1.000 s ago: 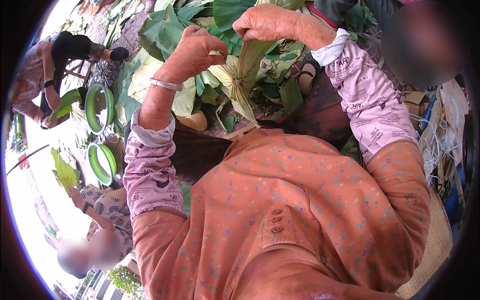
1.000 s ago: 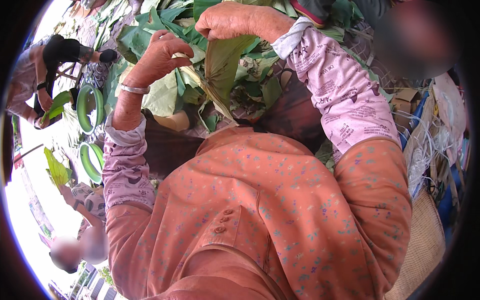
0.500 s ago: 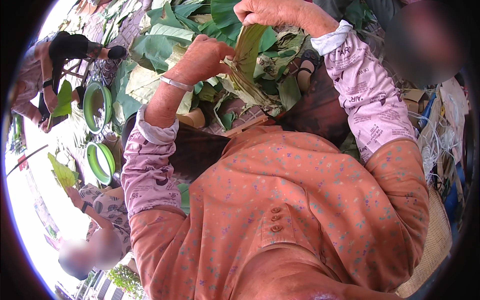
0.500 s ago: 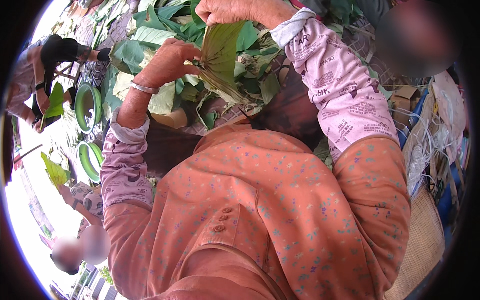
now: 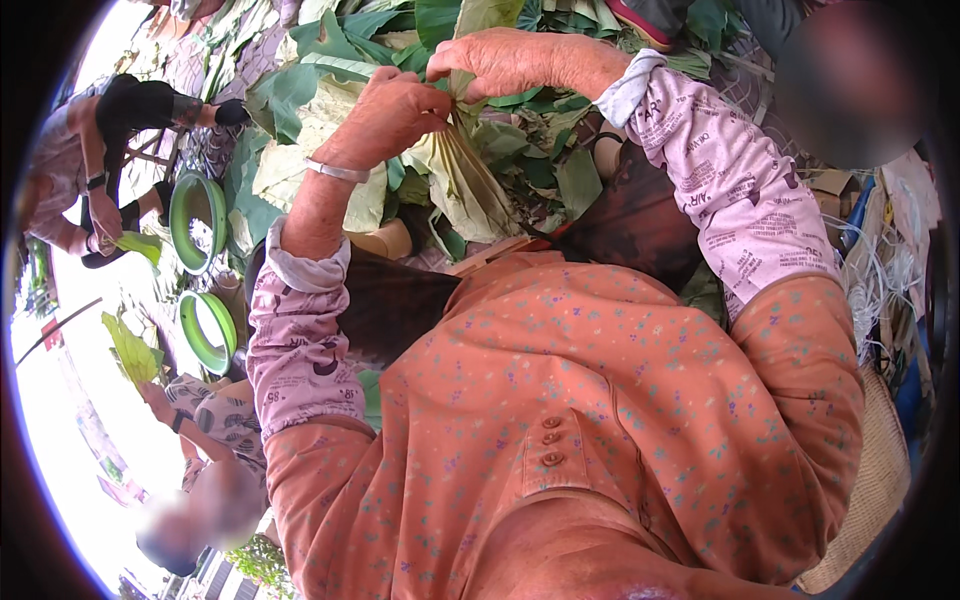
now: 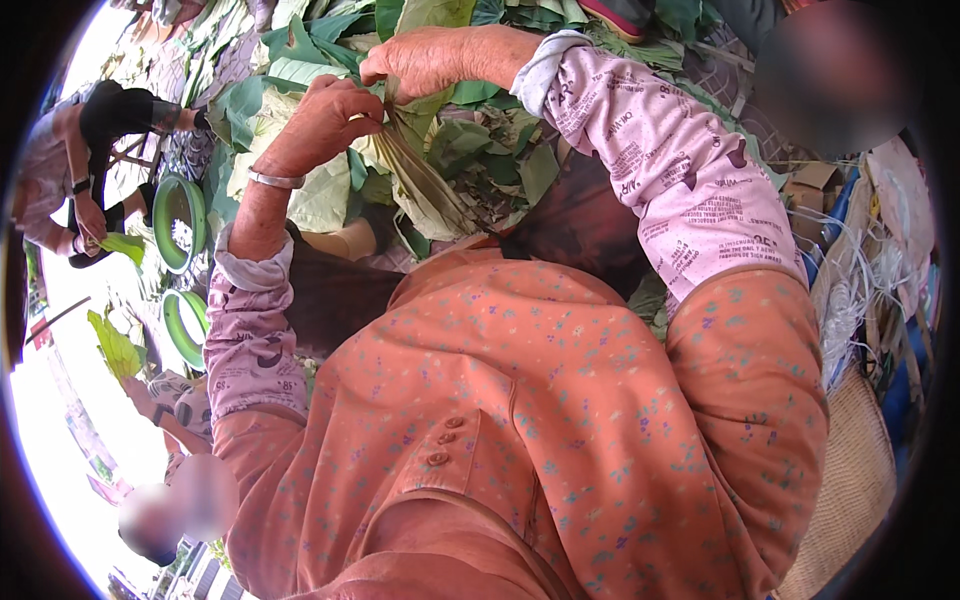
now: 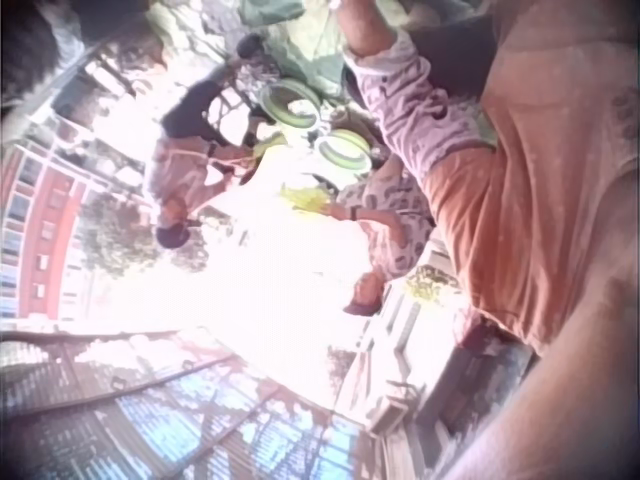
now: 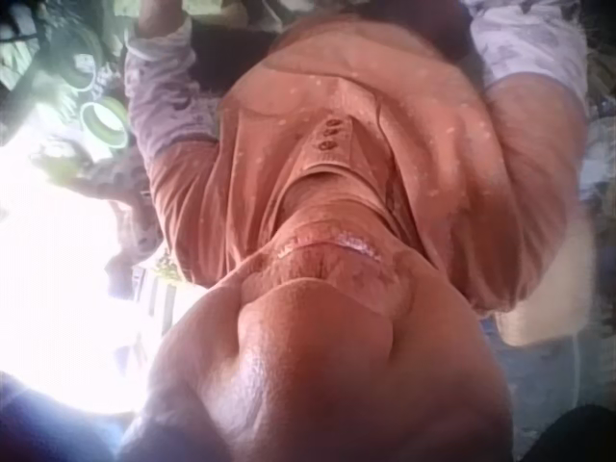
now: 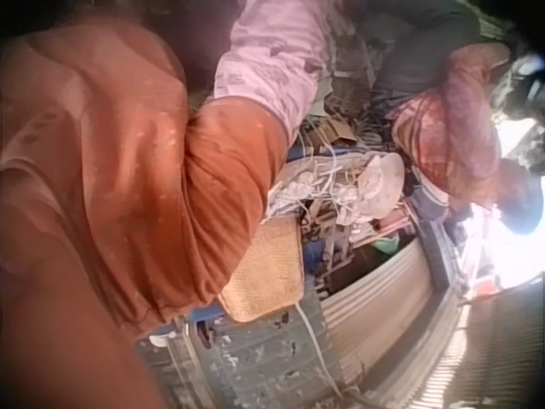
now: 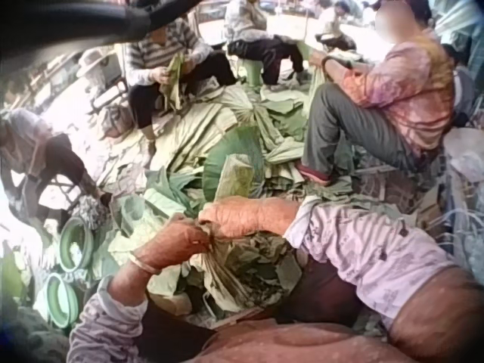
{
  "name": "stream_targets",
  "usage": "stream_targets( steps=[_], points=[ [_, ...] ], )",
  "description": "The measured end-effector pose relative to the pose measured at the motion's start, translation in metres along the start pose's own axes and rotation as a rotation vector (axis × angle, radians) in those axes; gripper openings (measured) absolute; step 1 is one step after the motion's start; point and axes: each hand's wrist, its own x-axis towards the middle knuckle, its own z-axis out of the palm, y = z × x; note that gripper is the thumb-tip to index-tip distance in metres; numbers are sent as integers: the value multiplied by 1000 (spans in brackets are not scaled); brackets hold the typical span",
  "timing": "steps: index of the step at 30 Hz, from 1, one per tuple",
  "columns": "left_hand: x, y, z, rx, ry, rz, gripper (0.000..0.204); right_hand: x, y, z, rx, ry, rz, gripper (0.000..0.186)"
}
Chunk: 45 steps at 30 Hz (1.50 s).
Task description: The person folds large green leaves by hand, tucking and pinching the edges to form a cone shape. They handle each leaf individually, adjusting the folds and stacking the finished pieces on a pile nearby.
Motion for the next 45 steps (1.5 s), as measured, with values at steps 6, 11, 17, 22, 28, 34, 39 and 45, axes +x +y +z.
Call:
stream_targets(
  steps=[6, 11, 17, 22, 28, 34, 39, 45],
  points=[
    [-3, -2, -7, -79, 35, 14, 6, 10, -2, 9, 191, -136, 32, 46],
    [-8, -1, -7, -110, 16, -4, 8, 12, -2, 10, 223, -241, 52, 31],
    [-13, -3, -9, -99, 14, 45, 11, 10, -2, 6, 214, -204, -24, 24],
    [-19, -3, -23, -77, 34, -23, 9, 5, 11, -7, 94, -106, -130, 24],
    [-32, -18, -39, -142, 133, -85, 11, -13, 9, -50, 218, -89, -35, 15],
    [-57, -38, -60, -225, 231, -181, 12, -37, 19, -76, 330, 52, 54, 12],
    [-72, -43, -78, -379, 344, -292, 13, -63, 40, -92, 222, 212, 101, 11],
    [-106, -49, -89, -509, 508, -527, 11, -90, 57, -105, 289, 449, 294, 13]
  ],
)
